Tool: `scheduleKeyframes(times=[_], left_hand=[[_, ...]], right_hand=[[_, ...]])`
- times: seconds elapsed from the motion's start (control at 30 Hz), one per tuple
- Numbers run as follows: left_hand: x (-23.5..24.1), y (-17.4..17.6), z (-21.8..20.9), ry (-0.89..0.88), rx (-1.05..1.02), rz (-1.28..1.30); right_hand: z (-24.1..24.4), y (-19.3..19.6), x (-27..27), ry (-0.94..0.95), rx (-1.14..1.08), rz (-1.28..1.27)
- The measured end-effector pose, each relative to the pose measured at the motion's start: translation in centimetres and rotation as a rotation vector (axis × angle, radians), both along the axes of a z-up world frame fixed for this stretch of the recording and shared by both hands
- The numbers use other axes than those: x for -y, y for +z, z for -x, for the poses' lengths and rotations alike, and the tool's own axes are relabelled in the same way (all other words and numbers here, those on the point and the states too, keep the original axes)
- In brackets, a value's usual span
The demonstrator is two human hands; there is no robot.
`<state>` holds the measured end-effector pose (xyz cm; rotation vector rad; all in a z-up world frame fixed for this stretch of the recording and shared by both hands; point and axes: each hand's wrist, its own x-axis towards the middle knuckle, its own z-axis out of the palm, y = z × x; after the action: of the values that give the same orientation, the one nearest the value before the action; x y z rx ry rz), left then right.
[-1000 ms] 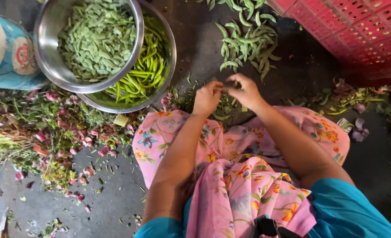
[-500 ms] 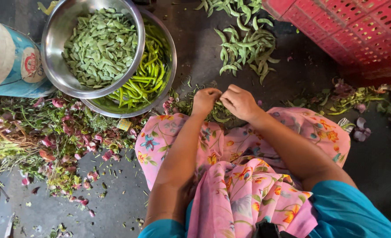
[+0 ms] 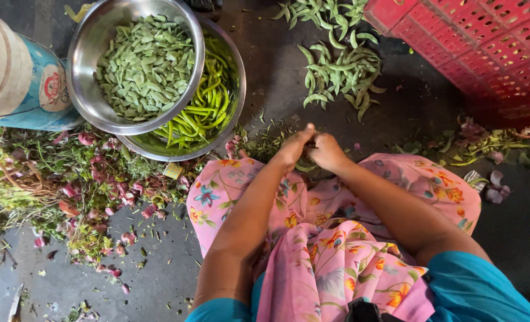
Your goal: The person sits on the floor and trims green beans by hand, snapping off the ends and placing the trimmed pieces into a metal bowl. The person also handles whole green beans and discards the trimmings onto the floor.
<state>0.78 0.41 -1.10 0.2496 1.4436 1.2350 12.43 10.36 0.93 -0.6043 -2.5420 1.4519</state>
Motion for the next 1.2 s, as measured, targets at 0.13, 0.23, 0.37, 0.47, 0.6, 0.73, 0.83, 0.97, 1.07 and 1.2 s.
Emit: scheduleKeyframes(times=[0.13, 0.23, 0.37, 0.47, 0.6, 0.73, 0.83, 0.97, 1.07, 1.2], left_hand=[[0.6, 1.4, 0.6, -0.132, -0.766, -0.071], [1.2, 3.0, 1.1, -0.021, -1.004, -0.177], [1.1, 4.4, 1.4, -0.013, -0.885, -0.166], [1.1, 4.5, 1.6, -0.013, -0.793, -0.15], [1.5, 5.3, 1.8, 0.014, -0.779, -0.182], [1.7, 4.2, 1.2, 0.036, -0.991, -0.261], [0.7, 2.2, 1.2, 0.235, -0.352, -0.184], [0.8, 1.4, 3.0, 0.344, 0.101, -0.227], [1.6, 2.7, 3.9, 0.227, -0.543, 0.067], [2.2, 5.8, 3.1, 0.16, -1.488, -0.034]], right_hand=[[-0.5, 0.0, -1.8, -0.06, 0.029, -0.175], [-0.4, 1.4, -2.9, 0.016, -0.063, -0.399], [-0.1, 2.5, -3.4, 0.084, -0.039, -0.359], [-0.4, 2.5, -3.3, 0.055, -0.063, -0.199], [-0.3, 3.6, -3.3, 0.029, -0.076, -0.07], [-0.2, 4.3, -2.3, 0.046, -0.14, -0.294], [0.0, 4.2, -1.3, -0.112, -0.274, -0.027], [0.1, 4.7, -3.1, -0.461, -0.403, 0.73], [-0.7, 5.3, -6.2, -0.49, -0.405, 1.161], [-0.9, 5.5, -6.6, -0.477, -0.321, 1.273]])
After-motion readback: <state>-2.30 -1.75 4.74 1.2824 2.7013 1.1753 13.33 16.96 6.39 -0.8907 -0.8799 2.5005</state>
